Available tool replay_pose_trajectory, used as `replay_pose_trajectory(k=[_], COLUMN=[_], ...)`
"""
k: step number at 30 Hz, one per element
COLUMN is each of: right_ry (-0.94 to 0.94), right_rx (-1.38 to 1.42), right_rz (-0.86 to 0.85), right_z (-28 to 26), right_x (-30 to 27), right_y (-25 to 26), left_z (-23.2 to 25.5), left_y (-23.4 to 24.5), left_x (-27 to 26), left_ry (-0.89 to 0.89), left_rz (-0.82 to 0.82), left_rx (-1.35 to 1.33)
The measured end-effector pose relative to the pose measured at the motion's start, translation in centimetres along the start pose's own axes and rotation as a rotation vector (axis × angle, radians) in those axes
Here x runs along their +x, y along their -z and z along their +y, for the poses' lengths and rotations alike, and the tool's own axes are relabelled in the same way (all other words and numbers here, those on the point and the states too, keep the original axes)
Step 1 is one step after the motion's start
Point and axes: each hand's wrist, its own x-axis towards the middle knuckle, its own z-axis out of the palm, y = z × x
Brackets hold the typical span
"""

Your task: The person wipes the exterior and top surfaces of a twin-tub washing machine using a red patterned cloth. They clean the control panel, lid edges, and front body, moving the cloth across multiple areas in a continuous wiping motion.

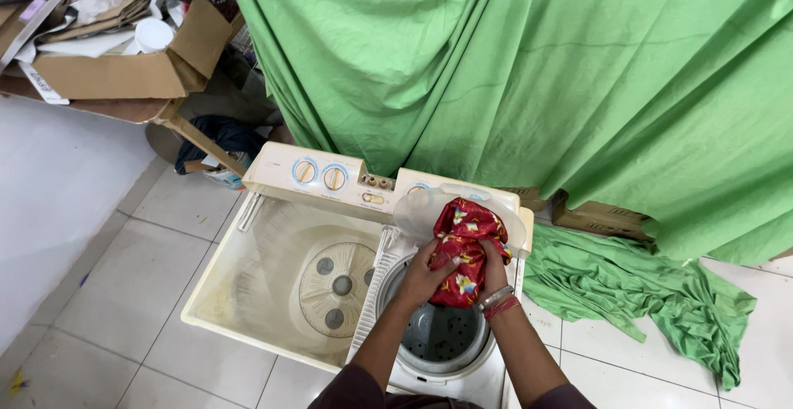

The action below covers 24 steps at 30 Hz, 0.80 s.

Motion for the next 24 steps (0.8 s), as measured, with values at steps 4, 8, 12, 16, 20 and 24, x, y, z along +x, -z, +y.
replay_pose_trajectory(k=[4,8,12,16,20,24], right_ry=[0.177,0.529,0.435,0.216,0.291,0.750], right_rx=[0.009,0.003,-0.126,-0.241,-0.265,-0.715], right_rz=[0.120,0.258,0.318,0.333,0.412,0.425], right_z=[-1.6,-1.6,1.4,5.6,5.8,2.8], right_x=[0.4,-0.5,-2.0,-3.3,-3.4,-4.2], right_y=[1.4,1.4,-0.6,-2.2,-1.4,-2.0], left_z=[-0.5,2.4,4.2,1.6,0.4,0.2], left_y=[1.4,3.7,3.3,1.0,1.6,2.9], left_x=[0.0,-1.6,-4.3,-3.5,-1.7,-0.5], left_ry=[0.010,0.343,0.670,0.387,0.177,0.067], left_rz=[0.068,0.220,0.069,0.279,0.434,0.328], left_rx=[0.265,0.296,-0.335,-0.480,-0.273,-0.182])
